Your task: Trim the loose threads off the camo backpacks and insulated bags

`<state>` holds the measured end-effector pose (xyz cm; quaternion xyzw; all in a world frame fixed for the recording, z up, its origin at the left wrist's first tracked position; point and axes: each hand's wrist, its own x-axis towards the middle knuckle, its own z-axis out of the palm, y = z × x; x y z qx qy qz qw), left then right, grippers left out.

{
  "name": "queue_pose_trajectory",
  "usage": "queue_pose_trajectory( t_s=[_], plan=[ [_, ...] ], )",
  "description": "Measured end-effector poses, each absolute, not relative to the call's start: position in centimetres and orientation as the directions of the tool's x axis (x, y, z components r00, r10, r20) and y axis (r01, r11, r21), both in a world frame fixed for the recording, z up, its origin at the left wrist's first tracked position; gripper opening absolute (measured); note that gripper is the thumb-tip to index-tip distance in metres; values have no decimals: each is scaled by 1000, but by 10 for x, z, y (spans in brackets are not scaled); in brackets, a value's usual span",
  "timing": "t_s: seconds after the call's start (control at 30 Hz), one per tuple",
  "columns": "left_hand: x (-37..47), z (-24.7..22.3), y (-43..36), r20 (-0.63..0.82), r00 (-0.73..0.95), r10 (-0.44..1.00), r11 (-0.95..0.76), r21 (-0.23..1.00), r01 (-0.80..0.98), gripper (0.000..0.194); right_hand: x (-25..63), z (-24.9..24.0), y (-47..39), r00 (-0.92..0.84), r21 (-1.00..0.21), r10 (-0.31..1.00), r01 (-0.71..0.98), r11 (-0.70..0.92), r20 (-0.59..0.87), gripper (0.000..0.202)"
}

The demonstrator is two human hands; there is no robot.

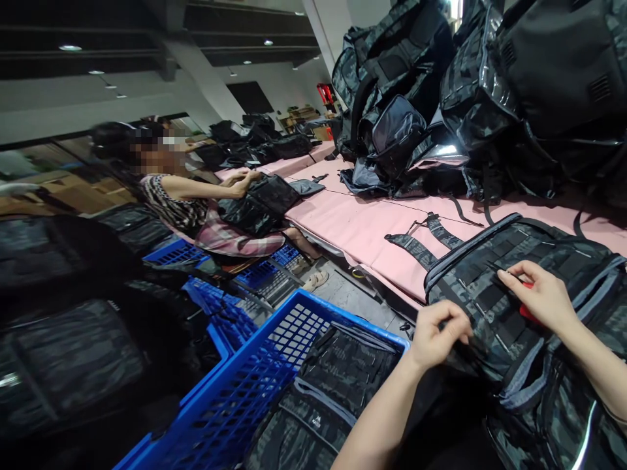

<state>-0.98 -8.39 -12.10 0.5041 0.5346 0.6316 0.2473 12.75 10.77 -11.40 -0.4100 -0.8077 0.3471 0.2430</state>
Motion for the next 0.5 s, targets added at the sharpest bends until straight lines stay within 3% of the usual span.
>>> queue_pose_trajectory(
  t_s=[0.07, 0.13, 0.3, 0.43, 0.5],
  plan=[
    [-23, -122, -71, 321, -505, 801, -191, 937, 292, 33, 128, -116, 111, -531, -754, 841, 508, 416, 106, 64],
    [-38, -123, -57, 315, -564, 764, -59, 903, 425, 13, 129, -118, 112, -534, -750, 839, 512, 419, 105, 64],
    [-51, -126, -30, 222, -496, 840, 172, 757, 630, 12, 126, -125, 109, -580, -725, 804, 498, 476, 130, 61],
    [-41, -129, -24, 175, -468, 866, 256, 650, 716, 8, 127, -134, 107, -661, -663, 725, 455, 594, 195, 59],
    [-39, -132, -24, 189, -470, 862, 248, 652, 717, 9, 128, -137, 106, -711, -615, 667, 428, 662, 224, 57]
  ],
)
